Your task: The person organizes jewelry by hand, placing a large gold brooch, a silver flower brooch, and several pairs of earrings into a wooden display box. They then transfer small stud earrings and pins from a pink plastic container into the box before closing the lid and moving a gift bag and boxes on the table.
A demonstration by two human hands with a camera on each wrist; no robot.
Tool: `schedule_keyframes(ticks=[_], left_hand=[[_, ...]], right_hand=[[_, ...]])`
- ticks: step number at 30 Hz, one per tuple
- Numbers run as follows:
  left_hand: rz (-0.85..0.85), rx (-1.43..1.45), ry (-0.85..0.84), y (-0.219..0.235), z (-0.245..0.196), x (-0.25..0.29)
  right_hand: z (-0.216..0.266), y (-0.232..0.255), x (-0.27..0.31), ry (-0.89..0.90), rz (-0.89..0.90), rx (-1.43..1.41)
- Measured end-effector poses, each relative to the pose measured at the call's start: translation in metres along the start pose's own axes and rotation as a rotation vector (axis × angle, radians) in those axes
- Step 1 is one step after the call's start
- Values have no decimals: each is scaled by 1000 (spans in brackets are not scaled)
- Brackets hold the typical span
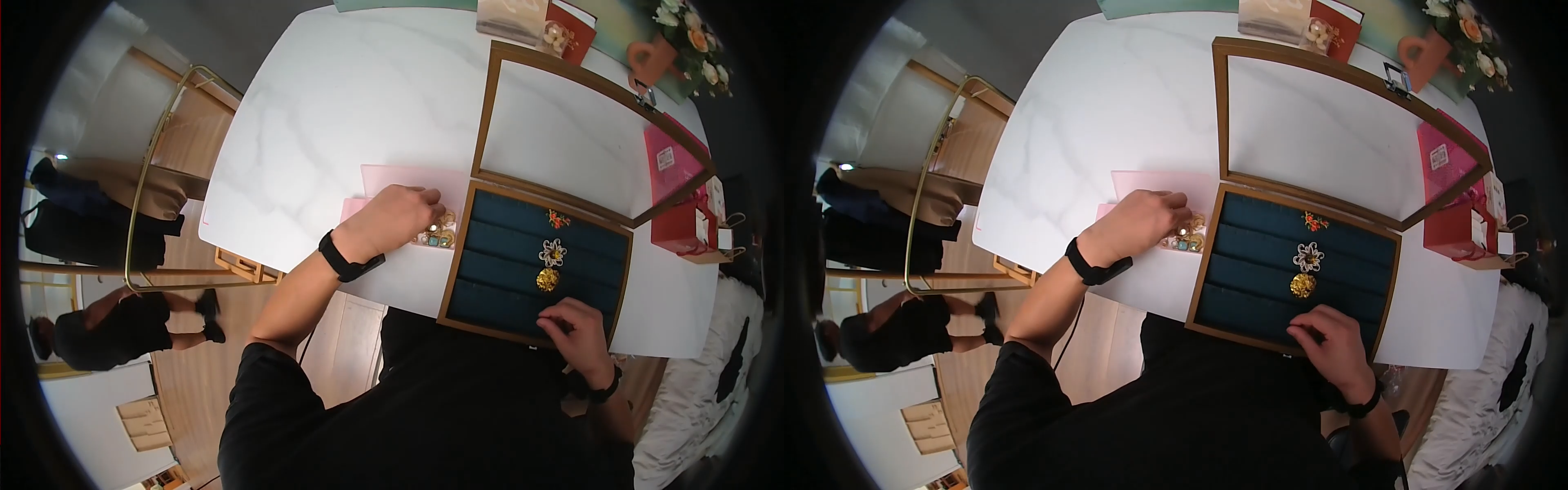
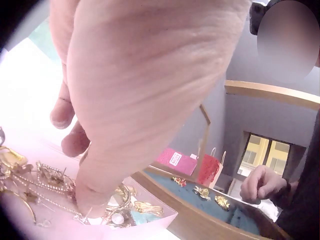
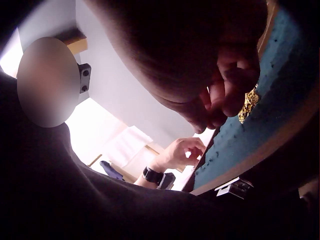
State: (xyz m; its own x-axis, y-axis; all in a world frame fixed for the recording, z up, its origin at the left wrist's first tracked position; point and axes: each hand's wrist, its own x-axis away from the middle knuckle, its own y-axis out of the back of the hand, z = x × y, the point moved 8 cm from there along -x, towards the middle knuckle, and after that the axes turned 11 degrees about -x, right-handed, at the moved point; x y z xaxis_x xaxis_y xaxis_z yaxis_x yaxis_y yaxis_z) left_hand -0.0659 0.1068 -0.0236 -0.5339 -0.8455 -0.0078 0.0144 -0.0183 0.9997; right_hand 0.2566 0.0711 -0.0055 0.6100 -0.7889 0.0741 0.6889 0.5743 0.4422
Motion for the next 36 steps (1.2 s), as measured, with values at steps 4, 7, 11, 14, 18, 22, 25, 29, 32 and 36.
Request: schedule_keyframes(ticks=[4, 7, 11, 14, 18, 22, 25, 29, 32, 36], left_hand=[[-96, 93, 20, 9, 9, 11], [-114, 189, 97, 18, 22, 22], [-170, 396, 303, 29, 44, 40], [-174, 575, 504, 23, 59, 58], [-255, 1024, 681, 18, 47, 75], [-172, 766, 318, 68, -43, 46], [-166, 759, 144, 81, -103, 17], [-147, 759, 181, 75, -123, -4], [-67, 997, 266, 53, -124, -9], [76, 1153, 258, 21, -127, -16]], right_hand=[[-4, 3, 2, -21, 7, -13], [-4, 4, 0, -9, 21, -3], [0, 7, -4, -25, 45, 11], [0, 6, -5, -17, 53, 4], [8, 4, -8, 14, 79, -1], [47, -8, -26, 69, 103, -150], [58, -24, -37, 9, 166, -200], [49, -32, -36, 164, 141, -136], [35, -27, -28, 79, 109, -218], [-2, -26, -16, -153, 102, -468]])
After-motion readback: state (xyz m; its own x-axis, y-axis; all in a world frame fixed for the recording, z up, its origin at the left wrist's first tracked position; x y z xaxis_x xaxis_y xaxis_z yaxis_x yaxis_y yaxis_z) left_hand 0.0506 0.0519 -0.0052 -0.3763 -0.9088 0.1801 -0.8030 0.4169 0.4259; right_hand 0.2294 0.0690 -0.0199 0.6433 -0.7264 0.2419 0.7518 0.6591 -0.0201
